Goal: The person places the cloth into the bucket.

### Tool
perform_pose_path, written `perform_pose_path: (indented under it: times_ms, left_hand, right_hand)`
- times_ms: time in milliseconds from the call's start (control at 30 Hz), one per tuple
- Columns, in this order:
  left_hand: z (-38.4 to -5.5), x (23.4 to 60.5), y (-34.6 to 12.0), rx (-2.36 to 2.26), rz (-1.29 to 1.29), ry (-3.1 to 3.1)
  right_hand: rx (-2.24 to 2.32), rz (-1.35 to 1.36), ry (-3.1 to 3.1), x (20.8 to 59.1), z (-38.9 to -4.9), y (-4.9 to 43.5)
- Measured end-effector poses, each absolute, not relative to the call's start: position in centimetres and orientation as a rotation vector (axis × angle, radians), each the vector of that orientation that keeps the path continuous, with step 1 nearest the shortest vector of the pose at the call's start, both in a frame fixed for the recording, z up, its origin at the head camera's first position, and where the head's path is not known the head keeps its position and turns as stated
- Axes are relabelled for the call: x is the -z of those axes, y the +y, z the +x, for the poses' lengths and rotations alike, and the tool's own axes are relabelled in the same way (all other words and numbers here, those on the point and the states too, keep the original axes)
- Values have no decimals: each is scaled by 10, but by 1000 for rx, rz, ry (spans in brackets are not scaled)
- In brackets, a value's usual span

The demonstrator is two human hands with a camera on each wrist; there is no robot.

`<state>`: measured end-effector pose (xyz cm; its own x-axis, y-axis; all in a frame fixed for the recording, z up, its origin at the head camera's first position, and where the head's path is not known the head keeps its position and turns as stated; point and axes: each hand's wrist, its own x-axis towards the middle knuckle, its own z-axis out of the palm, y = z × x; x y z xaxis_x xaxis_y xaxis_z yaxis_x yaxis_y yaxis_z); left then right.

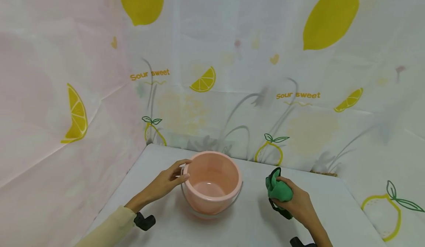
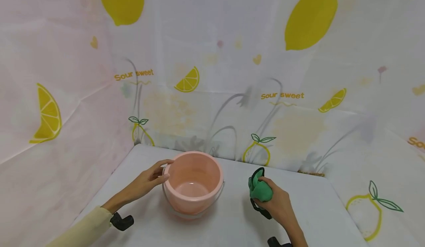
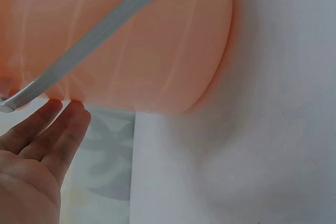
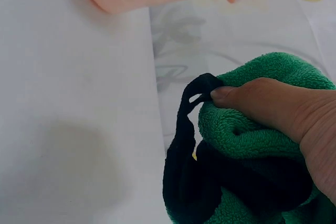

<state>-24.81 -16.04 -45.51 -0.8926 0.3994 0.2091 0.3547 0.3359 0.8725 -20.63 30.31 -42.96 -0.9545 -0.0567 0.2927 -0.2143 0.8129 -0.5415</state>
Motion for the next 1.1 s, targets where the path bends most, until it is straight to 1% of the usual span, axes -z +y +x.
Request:
perform_pose_path:
  times_ms: [1100]
  left_hand:
    - [-249, 457, -159, -1653, 727, 2506]
  right_hand:
    - [-931, 244, -2708, 414, -212, 289]
